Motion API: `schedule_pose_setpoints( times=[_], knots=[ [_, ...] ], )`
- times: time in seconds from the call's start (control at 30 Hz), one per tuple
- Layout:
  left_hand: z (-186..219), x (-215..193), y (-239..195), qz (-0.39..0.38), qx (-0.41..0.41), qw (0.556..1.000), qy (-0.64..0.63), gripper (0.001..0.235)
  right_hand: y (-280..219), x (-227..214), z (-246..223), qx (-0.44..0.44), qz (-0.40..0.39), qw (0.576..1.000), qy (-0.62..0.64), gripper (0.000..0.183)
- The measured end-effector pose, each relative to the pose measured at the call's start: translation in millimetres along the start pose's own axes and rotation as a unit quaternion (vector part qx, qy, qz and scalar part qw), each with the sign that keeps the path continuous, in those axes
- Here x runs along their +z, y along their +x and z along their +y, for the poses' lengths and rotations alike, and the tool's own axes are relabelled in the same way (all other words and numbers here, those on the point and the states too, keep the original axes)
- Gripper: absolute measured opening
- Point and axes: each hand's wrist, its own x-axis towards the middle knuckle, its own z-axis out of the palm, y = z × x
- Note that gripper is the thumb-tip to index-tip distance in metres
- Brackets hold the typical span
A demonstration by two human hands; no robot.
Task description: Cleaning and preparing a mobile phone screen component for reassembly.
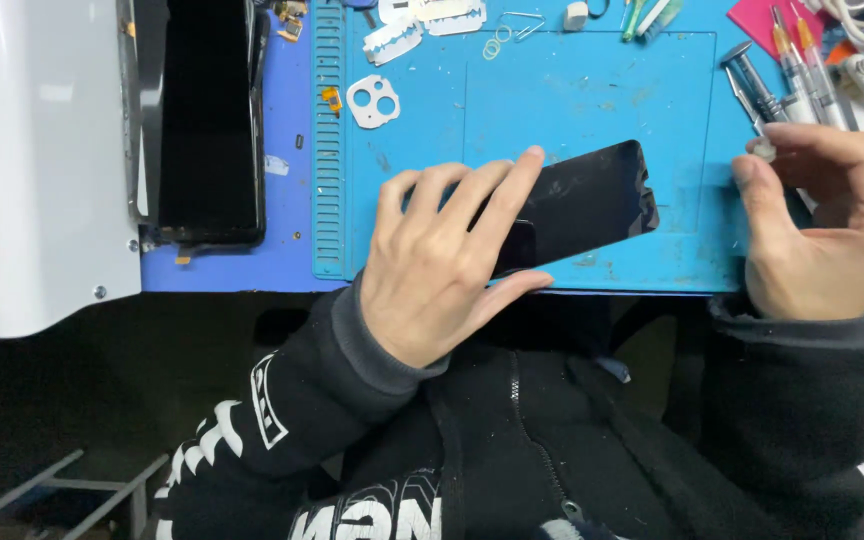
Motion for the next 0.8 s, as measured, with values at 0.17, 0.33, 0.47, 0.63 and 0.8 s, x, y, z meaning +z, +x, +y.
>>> schedule_pose_setpoints(
  times=[0.17,0.33,0.47,0.63,0.8],
  knots=[
    [-9,-3,2,-0.028,0.009,0.999,0.017,0.089,-1,1,-4,-0.026,-0.001,1.000,-0.005,0.023],
    [-18,-9,7,-0.053,0.026,0.998,0.013,0.092,16,5,-35,0.034,0.025,0.995,0.086,0.026],
    [-24,-15,10,-0.078,0.022,0.997,-0.003,0.096,12,5,-26,0.017,-0.008,0.999,0.040,0.019],
    [-22,-19,13,-0.103,0.014,0.994,-0.020,0.098,18,10,-34,0.076,-0.009,0.994,0.081,0.020],
    [-15,-30,18,-0.117,-0.033,0.988,-0.094,0.080,15,11,-34,0.096,0.010,0.993,0.069,0.019]
  ],
)
